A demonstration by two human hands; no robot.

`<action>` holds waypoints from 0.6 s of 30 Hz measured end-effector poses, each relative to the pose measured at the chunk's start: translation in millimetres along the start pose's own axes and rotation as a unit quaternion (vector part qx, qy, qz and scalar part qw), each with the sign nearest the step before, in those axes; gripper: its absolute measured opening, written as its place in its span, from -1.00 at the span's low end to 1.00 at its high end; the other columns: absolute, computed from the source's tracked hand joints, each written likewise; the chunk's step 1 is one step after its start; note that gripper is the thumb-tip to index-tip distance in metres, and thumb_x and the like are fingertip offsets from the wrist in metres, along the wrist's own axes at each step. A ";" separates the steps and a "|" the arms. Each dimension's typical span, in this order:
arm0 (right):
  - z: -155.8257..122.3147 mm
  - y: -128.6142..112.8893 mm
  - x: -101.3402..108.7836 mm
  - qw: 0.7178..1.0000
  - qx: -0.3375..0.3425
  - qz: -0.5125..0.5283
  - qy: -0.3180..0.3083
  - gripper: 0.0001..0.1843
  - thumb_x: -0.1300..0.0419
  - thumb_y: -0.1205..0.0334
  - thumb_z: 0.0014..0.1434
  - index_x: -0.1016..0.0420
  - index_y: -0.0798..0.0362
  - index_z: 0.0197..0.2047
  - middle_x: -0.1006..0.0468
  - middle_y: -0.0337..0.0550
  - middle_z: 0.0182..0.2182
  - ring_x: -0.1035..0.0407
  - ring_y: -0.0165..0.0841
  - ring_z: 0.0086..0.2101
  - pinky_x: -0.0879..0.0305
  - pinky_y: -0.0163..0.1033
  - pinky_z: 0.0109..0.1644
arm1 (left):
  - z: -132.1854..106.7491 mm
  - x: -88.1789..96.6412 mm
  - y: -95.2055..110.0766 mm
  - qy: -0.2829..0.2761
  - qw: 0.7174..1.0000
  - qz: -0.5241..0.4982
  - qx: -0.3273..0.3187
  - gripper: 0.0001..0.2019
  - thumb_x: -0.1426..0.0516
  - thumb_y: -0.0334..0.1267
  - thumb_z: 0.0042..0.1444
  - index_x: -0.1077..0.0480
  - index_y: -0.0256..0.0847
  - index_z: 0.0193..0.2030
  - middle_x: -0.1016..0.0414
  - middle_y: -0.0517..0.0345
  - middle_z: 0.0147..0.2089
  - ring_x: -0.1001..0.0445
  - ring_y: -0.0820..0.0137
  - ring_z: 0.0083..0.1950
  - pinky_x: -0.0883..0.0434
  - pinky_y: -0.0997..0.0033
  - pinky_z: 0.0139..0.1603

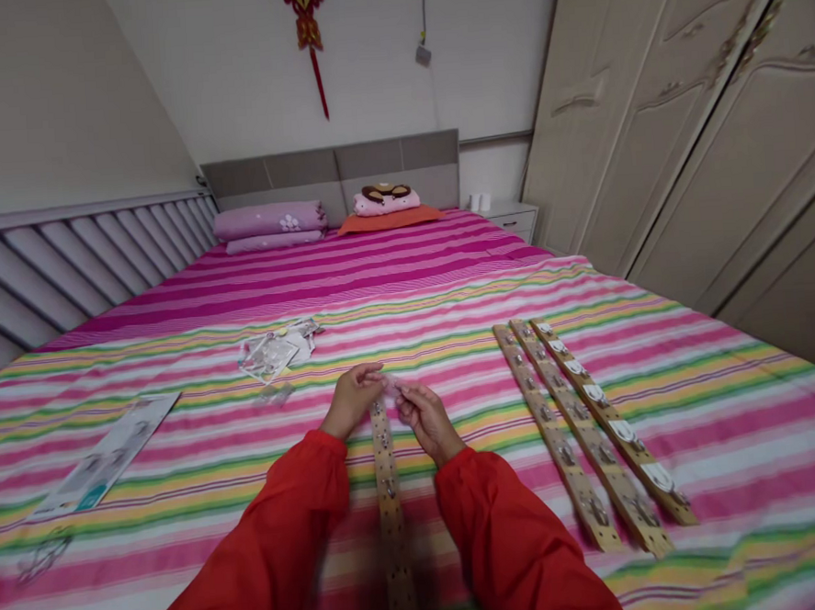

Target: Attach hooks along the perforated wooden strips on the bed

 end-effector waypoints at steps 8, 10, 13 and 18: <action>4.3 0.3 -7.2 0.999 0.000 -0.031 -0.008 -0.76 -0.35 0.16 -0.14 -0.38 0.09 -0.54 -0.49 -0.25 -0.64 -0.14 -0.55 -0.73 0.02 -0.41 -0.68 | -0.9 2.0 -7.6 -0.002 1.000 -0.009 0.021 -0.72 -0.32 -0.17 -0.37 -0.46 -0.32 -0.49 -0.45 0.19 -0.57 -0.35 0.51 -0.53 -0.28 0.49 -0.45; 7.4 0.9 -9.5 0.999 0.004 -0.036 -0.013 -0.74 -0.36 0.16 -0.15 -0.37 0.09 -0.57 -0.46 -0.28 -0.67 -0.13 -0.57 -0.74 0.04 -0.42 -0.68 | 2.1 1.7 -7.4 0.001 1.000 -0.013 0.018 -0.72 -0.32 -0.17 -0.37 -0.45 -0.31 -0.52 -0.44 0.21 -0.59 -0.33 0.52 -0.55 -0.26 0.51 -0.47; 13.4 3.4 -11.1 0.999 0.008 -0.041 -0.015 -0.73 -0.36 0.11 -0.14 -0.40 0.10 -0.55 -0.43 -0.31 -0.67 -0.11 -0.58 -0.74 0.06 -0.42 -0.69 | 10.3 7.7 -8.8 0.023 0.999 -0.026 0.021 -0.73 -0.32 -0.15 -0.36 -0.41 -0.30 -0.58 -0.37 0.26 -0.65 -0.26 0.57 -0.60 -0.20 0.54 -0.52; 19.4 10.8 -9.3 0.995 0.025 -0.096 0.010 -0.71 -0.33 0.07 -0.14 -0.46 0.11 -0.44 -0.45 -0.32 -0.66 -0.12 -0.58 -0.76 0.08 -0.42 -0.71 | 25.1 26.7 -18.6 0.066 0.993 -0.070 0.069 -0.71 -0.32 -0.14 -0.36 -0.38 -0.29 -0.57 -0.29 0.32 -0.67 -0.16 0.63 -0.63 -0.10 0.57 -0.57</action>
Point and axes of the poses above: each hand's wrist, its own z-axis towards the middle knuckle, its own x-axis out of the back of the hand, y = z × x, the point moved 4 cm from there along z, towards the middle knuckle
